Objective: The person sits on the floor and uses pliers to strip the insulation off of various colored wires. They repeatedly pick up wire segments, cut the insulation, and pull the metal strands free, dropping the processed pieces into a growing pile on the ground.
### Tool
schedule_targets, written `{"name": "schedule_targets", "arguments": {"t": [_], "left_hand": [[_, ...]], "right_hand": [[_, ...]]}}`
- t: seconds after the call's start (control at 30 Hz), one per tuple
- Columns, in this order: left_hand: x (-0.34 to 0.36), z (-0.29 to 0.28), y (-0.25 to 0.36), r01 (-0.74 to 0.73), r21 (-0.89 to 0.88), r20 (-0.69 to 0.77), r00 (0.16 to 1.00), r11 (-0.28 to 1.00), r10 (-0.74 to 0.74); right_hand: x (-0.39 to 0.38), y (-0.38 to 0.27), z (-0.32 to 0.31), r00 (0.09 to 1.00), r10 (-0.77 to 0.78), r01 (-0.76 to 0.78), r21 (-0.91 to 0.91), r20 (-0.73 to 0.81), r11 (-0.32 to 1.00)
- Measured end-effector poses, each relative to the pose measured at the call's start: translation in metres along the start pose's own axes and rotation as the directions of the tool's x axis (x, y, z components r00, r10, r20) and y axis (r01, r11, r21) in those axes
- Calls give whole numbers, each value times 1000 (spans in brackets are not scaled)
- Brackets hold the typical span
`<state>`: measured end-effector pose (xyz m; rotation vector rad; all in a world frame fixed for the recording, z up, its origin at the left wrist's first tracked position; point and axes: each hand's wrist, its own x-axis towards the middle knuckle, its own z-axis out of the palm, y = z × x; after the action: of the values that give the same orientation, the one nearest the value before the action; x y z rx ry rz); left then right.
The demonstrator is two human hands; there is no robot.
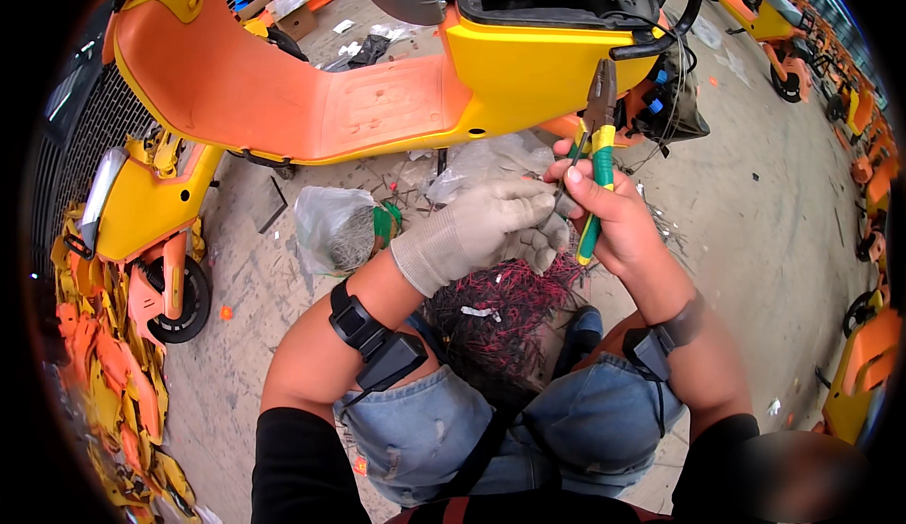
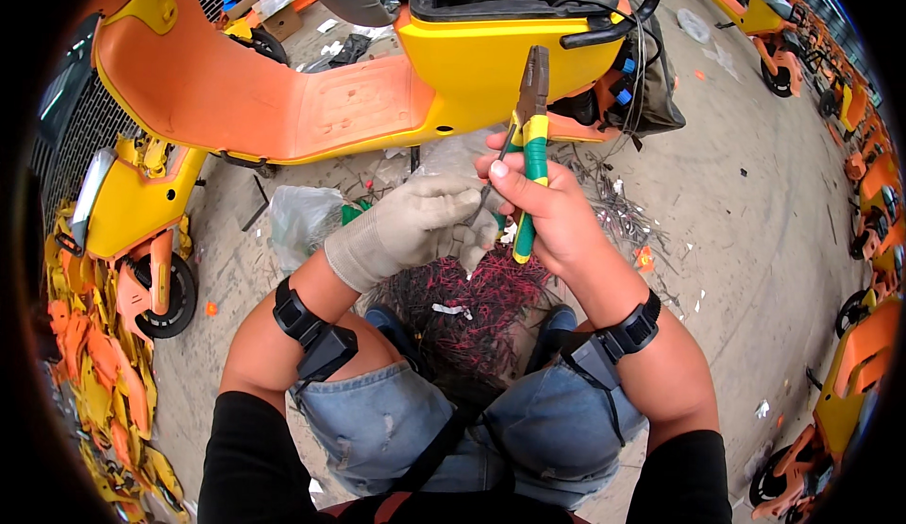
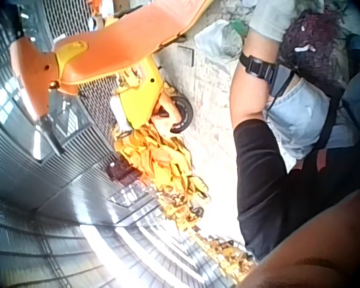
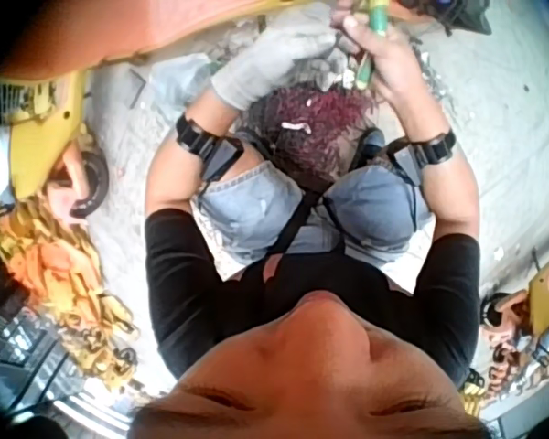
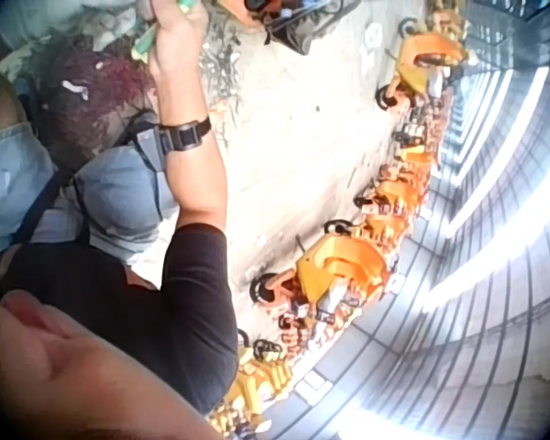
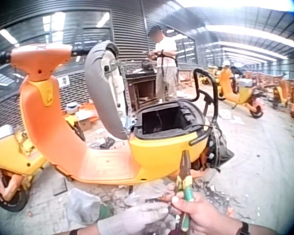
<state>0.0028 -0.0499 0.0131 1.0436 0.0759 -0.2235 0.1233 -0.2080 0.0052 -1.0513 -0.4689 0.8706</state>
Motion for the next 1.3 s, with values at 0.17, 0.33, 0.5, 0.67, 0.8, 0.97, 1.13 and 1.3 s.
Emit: {"name": "schedule_targets", "arguments": {"t": [0.17, 0.33, 0.5, 0.67, 0.8, 0.97, 1.13, 1.3], "left_hand": [[1, 1, -2, -15, 215, -110, 993, 976, 40], [4, -4, 2, -72, 527, -132, 977, 847, 165], [2, 2, 3, 50, 715, -238, 955, 697, 176], [8, 1, -3, 49, 615, -249, 959, 787, 135], [7, 10, -1, 62, 542, -220, 973, 838, 70], [9, 11, -6, 58, 769, -204, 966, 636, 158], [25, 7, -36, 34, 954, -158, 901, 297, 405], [15, 11, -36, 89, 965, -188, 891, 248, 414]], "right_hand": [[0, 6, 1, 1000, -9, 9, -42, 0, 999], [3, 12, -2, 999, 24, -27, -70, -42, 997], [0, 15, 5, 989, 29, -58, -203, -148, 978], [1, 12, 5, 979, 92, -122, -158, -184, 980], [6, 12, 6, 981, -21, -10, -160, -191, 987], [7, 6, 2, 958, 150, -172, -70, -246, 983], [27, 26, -15, 880, 320, -296, 122, -351, 947], [29, 28, -6, 860, 279, -279, 65, -427, 958]]}}
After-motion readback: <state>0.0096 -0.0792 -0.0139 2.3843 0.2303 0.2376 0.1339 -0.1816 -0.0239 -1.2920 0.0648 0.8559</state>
